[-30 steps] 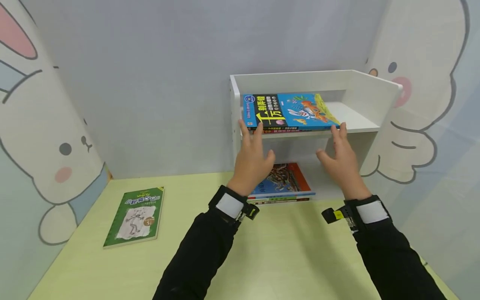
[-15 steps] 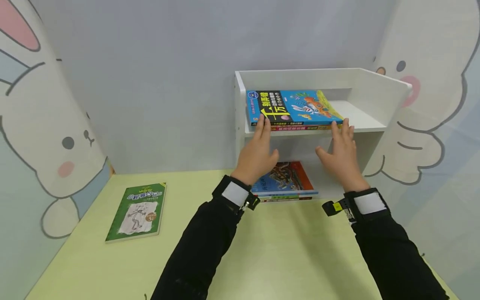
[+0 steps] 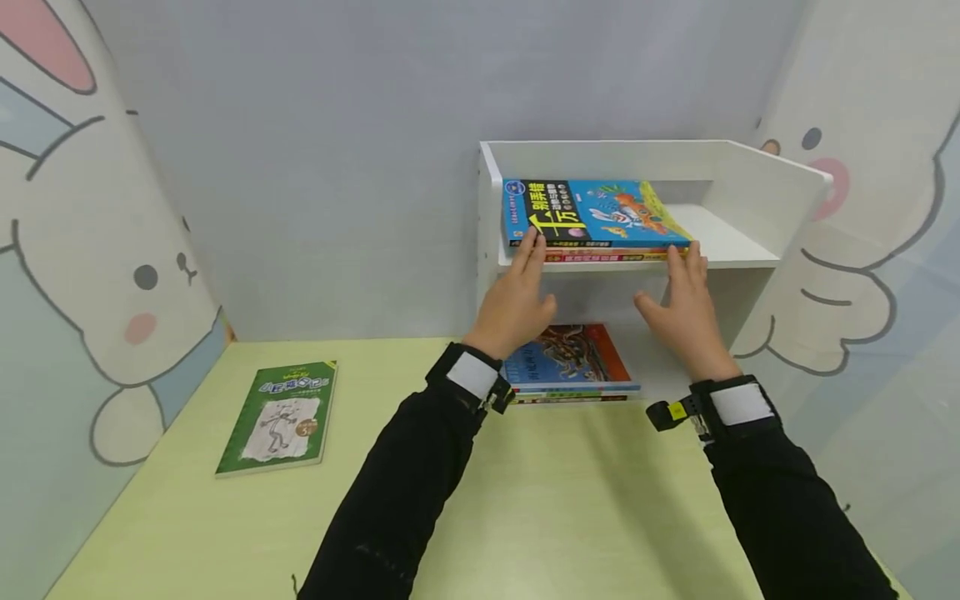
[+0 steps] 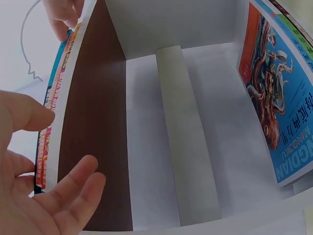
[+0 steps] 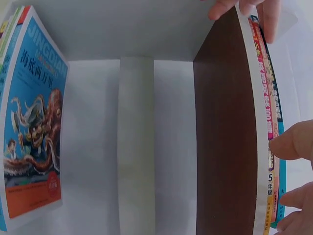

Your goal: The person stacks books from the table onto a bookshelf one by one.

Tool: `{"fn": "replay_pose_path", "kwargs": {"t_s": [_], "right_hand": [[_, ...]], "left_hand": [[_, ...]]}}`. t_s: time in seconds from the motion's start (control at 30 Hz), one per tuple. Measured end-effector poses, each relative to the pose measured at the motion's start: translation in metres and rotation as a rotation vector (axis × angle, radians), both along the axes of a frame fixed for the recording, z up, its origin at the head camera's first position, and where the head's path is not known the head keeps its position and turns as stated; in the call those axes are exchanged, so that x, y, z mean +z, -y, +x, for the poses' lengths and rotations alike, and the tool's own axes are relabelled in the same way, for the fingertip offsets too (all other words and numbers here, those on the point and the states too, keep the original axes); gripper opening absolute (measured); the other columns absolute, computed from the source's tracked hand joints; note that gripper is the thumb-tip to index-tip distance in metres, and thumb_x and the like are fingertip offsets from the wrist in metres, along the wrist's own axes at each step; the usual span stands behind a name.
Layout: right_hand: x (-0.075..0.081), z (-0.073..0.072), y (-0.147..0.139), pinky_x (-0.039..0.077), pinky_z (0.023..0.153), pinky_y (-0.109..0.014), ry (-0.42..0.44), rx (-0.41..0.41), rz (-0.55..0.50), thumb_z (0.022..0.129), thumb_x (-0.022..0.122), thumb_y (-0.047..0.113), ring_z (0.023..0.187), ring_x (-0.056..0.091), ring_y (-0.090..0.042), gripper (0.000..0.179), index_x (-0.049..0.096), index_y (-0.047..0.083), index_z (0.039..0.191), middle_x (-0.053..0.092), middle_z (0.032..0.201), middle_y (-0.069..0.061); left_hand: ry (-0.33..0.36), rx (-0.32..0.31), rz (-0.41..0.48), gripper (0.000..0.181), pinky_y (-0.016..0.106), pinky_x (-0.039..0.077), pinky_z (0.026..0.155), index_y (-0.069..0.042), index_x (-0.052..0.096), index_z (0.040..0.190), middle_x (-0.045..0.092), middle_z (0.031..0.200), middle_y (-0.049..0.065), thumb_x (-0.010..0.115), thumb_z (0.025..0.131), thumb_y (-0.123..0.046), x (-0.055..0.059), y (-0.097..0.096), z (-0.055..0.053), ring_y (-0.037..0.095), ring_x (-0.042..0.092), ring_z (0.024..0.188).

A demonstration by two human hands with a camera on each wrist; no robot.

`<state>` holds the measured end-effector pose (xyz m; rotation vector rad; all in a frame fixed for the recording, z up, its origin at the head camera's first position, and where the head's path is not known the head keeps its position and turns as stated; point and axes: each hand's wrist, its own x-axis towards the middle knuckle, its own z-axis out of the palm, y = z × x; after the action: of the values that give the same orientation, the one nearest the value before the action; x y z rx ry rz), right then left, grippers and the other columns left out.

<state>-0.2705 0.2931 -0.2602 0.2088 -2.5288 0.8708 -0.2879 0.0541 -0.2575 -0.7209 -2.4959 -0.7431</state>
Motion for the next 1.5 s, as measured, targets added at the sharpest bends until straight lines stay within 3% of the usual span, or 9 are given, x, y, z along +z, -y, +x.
{"fn": "replay_pose_path", "kwargs": {"t_s": [0.23,0.57,0.7,0.83,0.93,1.07,1.17,1.33,1.5], "right_hand": [[-0.008,0.002,0.009,0.005,0.111,-0.067,-0.003,0.062,-0.090,0.096,0.054,0.022,0.145,-0.017,-0.033,0.082,0.001,0.003,0.155,-0.020,0.159,-0.011],[-0.015,-0.002,0.016,0.009,0.111,-0.066,-0.005,0.040,-0.108,0.096,0.054,0.023,0.146,-0.014,-0.034,0.082,0.001,0.006,0.156,-0.020,0.160,-0.009],[-0.020,0.006,0.021,0.008,0.110,-0.067,0.000,0.077,-0.154,0.096,0.054,0.023,0.146,-0.011,-0.036,0.082,0.000,0.008,0.156,-0.018,0.160,-0.009],[-0.032,0.023,0.036,0.008,0.112,-0.064,0.050,0.153,-0.275,0.099,0.051,0.026,0.147,-0.005,-0.034,0.079,-0.001,0.014,0.157,-0.014,0.161,-0.002],[-0.046,0.036,0.052,0.014,0.114,-0.058,0.106,0.243,-0.393,0.101,0.050,0.025,0.148,0.001,-0.032,0.076,0.000,0.015,0.157,-0.010,0.162,-0.001],[-0.068,0.049,0.078,0.018,0.116,-0.050,0.219,0.399,-0.587,0.102,0.047,0.014,0.148,0.006,-0.029,0.069,0.005,0.007,0.156,0.000,0.162,-0.010],[-0.083,0.052,0.098,0.017,0.117,-0.049,0.333,0.469,-0.710,0.102,0.044,0.010,0.147,0.013,-0.031,0.062,0.012,0.003,0.155,0.009,0.161,-0.017],[-0.107,0.051,0.134,0.022,0.115,-0.050,0.468,0.529,-0.841,0.101,0.042,0.009,0.143,0.023,-0.037,0.055,0.023,-0.002,0.151,0.021,0.156,-0.022],[-0.130,0.055,0.163,0.022,0.116,-0.048,0.590,0.629,-0.974,0.100,0.040,0.006,0.143,0.022,-0.041,0.052,0.023,-0.010,0.147,0.021,0.154,-0.027]], "left_hand": [[-0.018,0.009,-0.041,0.069,0.023,0.028,0.046,-0.008,0.016,0.156,0.011,0.163,0.006,0.052,0.098,-0.018,0.004,0.003,0.001,0.013,0.035,0.045],[-0.037,0.006,-0.107,0.069,0.022,0.027,0.045,-0.009,0.017,0.156,0.009,0.163,0.007,0.052,0.097,-0.016,0.003,0.003,0.004,0.012,0.035,0.046],[-0.048,-0.022,-0.085,0.068,0.021,0.028,0.046,-0.007,0.021,0.155,0.007,0.163,0.007,0.053,0.095,-0.015,0.001,0.005,0.005,0.011,0.035,0.047],[-0.033,-0.089,-0.040,0.069,0.022,0.034,0.049,-0.006,0.020,0.155,0.002,0.163,0.006,0.054,0.096,-0.015,-0.006,0.011,0.009,0.014,0.042,0.054],[-0.007,-0.129,0.021,0.069,0.025,0.046,0.064,-0.007,0.019,0.155,0.004,0.163,0.007,0.054,0.097,-0.015,-0.017,0.021,0.019,0.019,0.062,0.089],[0.044,-0.165,0.142,0.066,0.033,0.049,0.092,-0.008,0.024,0.154,0.019,0.161,0.009,0.056,0.097,-0.015,-0.037,0.040,0.033,0.026,0.050,0.128],[0.086,-0.157,0.194,0.062,0.036,0.050,0.093,-0.011,0.030,0.152,0.032,0.156,0.007,0.057,0.097,-0.016,-0.053,0.056,0.041,0.024,0.055,0.121],[0.181,-0.085,0.253,0.051,0.037,0.053,0.087,-0.009,0.042,0.146,0.049,0.143,0.009,0.057,0.098,-0.018,-0.082,0.086,0.047,0.024,0.059,0.115],[0.258,0.036,0.327,0.041,0.044,0.051,0.092,-0.007,0.049,0.140,0.057,0.135,0.013,0.053,0.100,-0.015,-0.118,0.138,0.051,0.030,0.060,0.114]]}}
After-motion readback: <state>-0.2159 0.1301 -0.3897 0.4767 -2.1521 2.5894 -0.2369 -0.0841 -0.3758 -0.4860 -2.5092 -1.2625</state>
